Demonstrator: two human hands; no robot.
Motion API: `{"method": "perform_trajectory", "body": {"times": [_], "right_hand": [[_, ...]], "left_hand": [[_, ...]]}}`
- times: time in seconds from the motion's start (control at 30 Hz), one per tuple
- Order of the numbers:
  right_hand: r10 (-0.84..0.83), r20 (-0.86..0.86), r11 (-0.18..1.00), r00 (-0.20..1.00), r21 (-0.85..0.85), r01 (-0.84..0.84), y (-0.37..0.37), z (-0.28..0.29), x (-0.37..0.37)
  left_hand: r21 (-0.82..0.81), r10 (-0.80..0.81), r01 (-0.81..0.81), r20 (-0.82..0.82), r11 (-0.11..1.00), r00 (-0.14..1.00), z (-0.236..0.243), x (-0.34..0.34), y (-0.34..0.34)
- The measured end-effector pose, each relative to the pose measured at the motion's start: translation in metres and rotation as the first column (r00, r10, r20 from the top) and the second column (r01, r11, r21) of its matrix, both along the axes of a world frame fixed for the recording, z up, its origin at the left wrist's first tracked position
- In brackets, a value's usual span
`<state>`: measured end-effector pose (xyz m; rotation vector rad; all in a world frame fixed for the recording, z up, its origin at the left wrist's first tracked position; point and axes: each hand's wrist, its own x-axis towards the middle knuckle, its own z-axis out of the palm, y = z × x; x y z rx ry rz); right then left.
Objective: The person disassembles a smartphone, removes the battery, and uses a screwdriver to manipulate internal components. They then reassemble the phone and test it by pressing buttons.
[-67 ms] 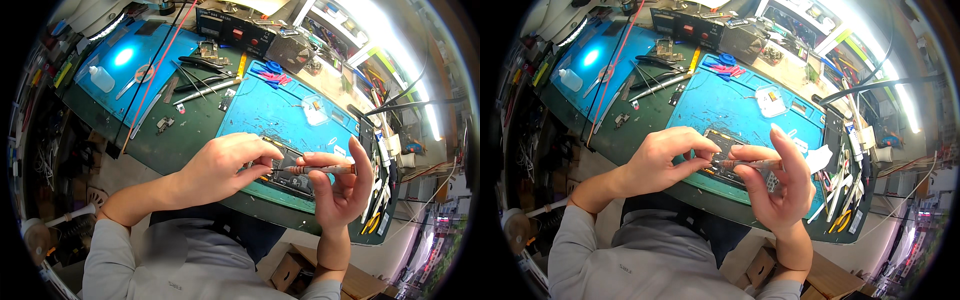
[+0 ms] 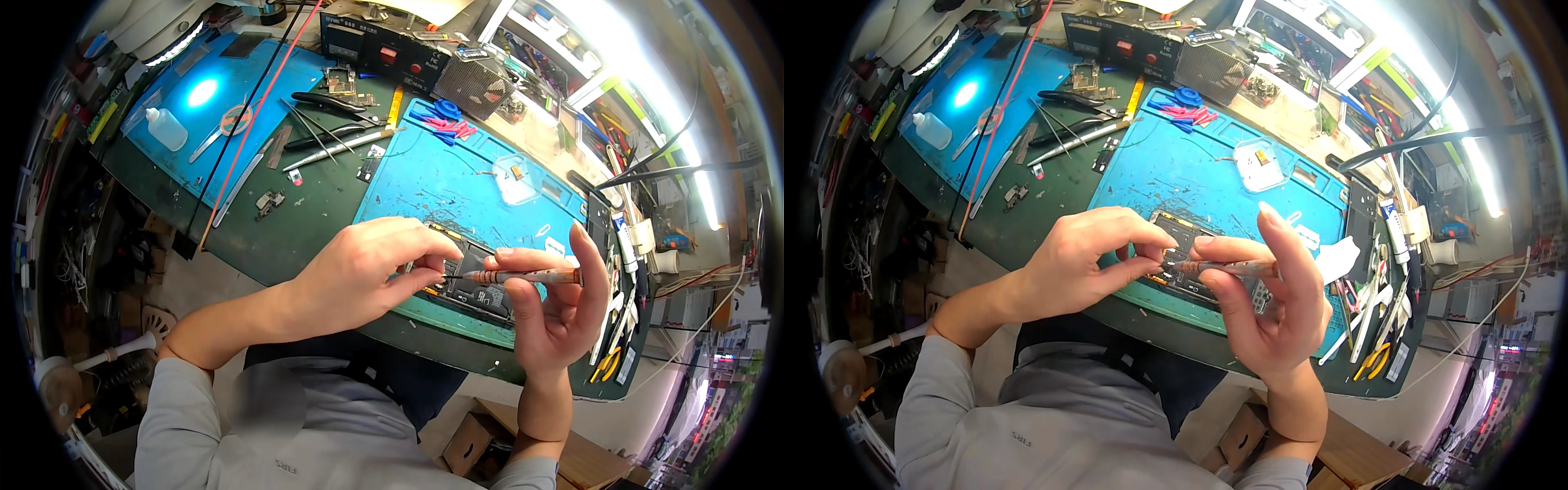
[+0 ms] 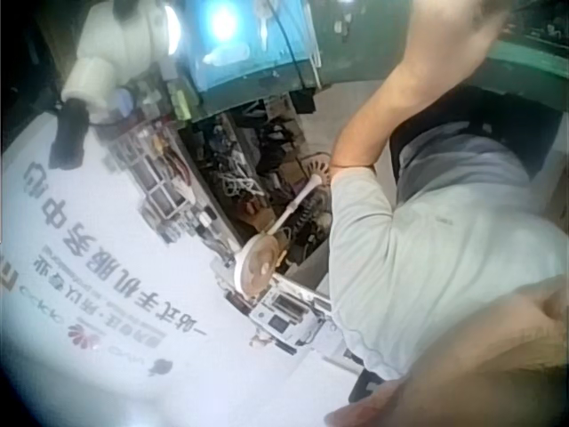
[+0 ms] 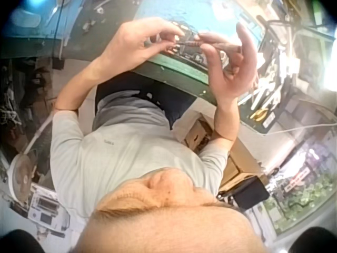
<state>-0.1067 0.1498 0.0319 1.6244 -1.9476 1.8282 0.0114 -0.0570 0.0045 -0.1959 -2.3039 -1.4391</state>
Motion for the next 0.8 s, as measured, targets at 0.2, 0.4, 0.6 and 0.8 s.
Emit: {"method": "perform_trajectory", "body": {"times": [0.2, 0.4, 0.6, 0.8], "right_hand": [[-0.032, 0.046, 0.999, 0.998, 0.001, 0.032, -0.004, 0.002, 0.003], [-0.032, -0.024, 0.996, 0.999, 0.079, 0.034, -0.007, 0.005, 0.003], [0.035, 0.027, 0.997, 0.999, -0.072, -0.033, -0.025, 0.006, 0.001], [-0.161, -0.213, 0.987, 0.964, -0.01, 0.162, -0.04, 0.002, -0.009]], "left_hand": [[0.019, -0.001, 0.001, 0.007, 1.0, 1.0, 0.004, -0.002, -0.004], [0.022, -0.001, 0.001, 0.003, 1.0, 1.0, 0.008, -0.004, -0.011], [-0.029, 0.053, -0.054, -0.047, 0.998, 0.998, 0.016, -0.011, -0.021], [0.042, 0.064, -0.066, 0.046, 0.997, 0.997, 0.0, -0.018, -0.021]]}}
